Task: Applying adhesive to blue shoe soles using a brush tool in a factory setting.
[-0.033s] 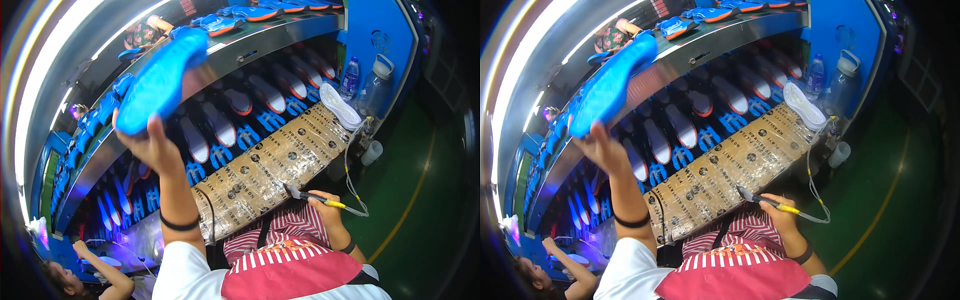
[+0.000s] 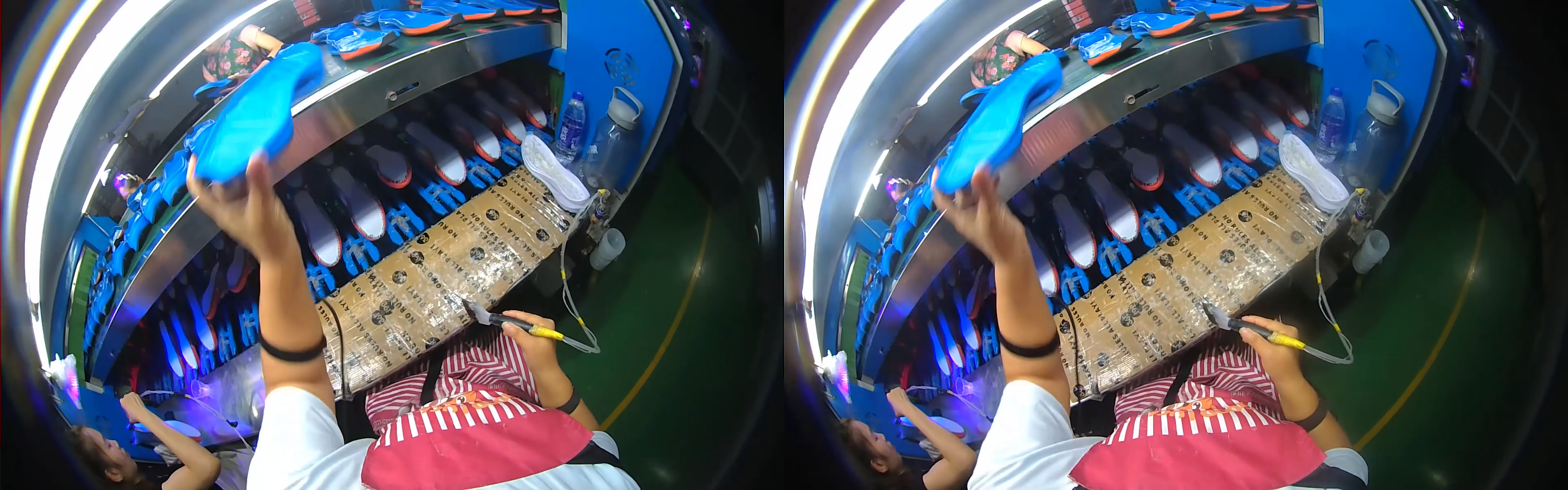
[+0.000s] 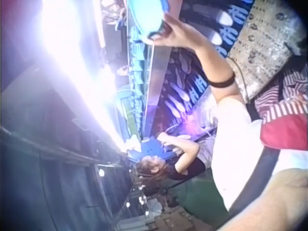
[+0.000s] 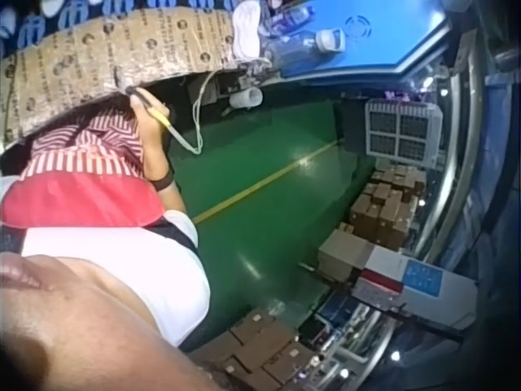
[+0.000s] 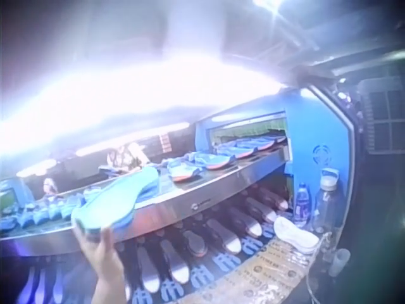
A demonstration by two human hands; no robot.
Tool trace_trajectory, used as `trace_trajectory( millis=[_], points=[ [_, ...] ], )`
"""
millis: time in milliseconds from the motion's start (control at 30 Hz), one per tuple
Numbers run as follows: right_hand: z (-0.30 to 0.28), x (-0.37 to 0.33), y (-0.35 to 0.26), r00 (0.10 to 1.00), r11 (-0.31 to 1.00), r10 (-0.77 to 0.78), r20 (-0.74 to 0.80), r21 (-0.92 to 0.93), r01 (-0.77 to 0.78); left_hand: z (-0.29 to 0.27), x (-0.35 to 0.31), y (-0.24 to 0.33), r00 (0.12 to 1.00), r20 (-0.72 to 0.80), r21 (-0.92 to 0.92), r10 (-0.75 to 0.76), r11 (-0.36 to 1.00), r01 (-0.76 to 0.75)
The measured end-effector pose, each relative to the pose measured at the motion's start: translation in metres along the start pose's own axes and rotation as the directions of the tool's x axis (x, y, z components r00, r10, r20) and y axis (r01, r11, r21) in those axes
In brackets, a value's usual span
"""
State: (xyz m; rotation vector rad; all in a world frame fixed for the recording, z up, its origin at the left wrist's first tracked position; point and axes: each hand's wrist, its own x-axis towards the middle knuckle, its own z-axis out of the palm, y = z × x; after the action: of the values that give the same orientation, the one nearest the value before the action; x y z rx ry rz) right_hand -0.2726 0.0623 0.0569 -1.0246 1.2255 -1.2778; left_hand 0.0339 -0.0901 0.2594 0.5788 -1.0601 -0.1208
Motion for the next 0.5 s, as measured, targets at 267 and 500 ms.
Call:
trace_trajectory(
  millis=[267,500],
  points=[
    [-0.010,-0.012,0.000,1.000,0.991,-0.017,-0.014,-0.136,0.015,0.020,0.065,-0.076,0.976,0.165,0.865,-0.140,0.496,-0.075],
    [-0.018,-0.014,0.009,0.998,0.991,0.063,-0.015,-0.120,-0.064,0.016,0.096,-0.095,0.898,0.182,0.946,-0.400,0.320,-0.049]
  ],
)
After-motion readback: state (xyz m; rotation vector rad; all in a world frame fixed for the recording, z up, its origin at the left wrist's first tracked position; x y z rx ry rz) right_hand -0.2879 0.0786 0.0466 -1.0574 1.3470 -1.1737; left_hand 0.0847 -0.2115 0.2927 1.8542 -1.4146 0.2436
